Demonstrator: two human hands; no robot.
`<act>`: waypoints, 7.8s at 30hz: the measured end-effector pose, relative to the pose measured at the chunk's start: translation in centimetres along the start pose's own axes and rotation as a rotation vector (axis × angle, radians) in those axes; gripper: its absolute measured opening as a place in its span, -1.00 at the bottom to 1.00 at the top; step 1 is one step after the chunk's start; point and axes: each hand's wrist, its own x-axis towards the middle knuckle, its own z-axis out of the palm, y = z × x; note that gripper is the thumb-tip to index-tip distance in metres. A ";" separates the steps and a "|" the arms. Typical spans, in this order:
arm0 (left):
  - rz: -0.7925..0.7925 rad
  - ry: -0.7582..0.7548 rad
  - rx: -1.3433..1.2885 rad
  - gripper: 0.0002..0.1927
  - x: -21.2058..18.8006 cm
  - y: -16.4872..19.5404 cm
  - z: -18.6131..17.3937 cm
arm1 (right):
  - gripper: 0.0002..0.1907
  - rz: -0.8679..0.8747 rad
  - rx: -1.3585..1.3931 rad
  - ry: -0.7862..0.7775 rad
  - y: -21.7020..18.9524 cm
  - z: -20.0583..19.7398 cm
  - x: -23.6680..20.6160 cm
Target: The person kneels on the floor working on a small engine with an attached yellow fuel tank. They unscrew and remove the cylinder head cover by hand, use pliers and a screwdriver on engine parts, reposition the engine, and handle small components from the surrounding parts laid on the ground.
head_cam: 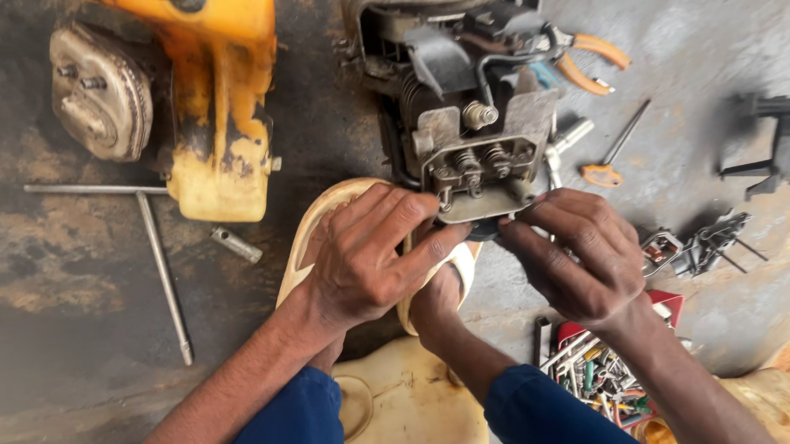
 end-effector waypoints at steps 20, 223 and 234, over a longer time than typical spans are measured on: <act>0.109 -0.044 0.073 -0.74 0.3 -0.4 -0.8 | -0.62 0.072 0.082 -0.047 0.1 -0.5 0.3; -1.014 0.340 -0.888 -0.17 -4.0 -7.6 0.7 | -0.83 0.627 0.417 0.055 1.8 4.5 11.8; -1.261 0.320 -1.244 -0.01 -4.3 -6.2 -0.6 | -0.82 0.681 0.415 0.066 1.9 4.8 11.6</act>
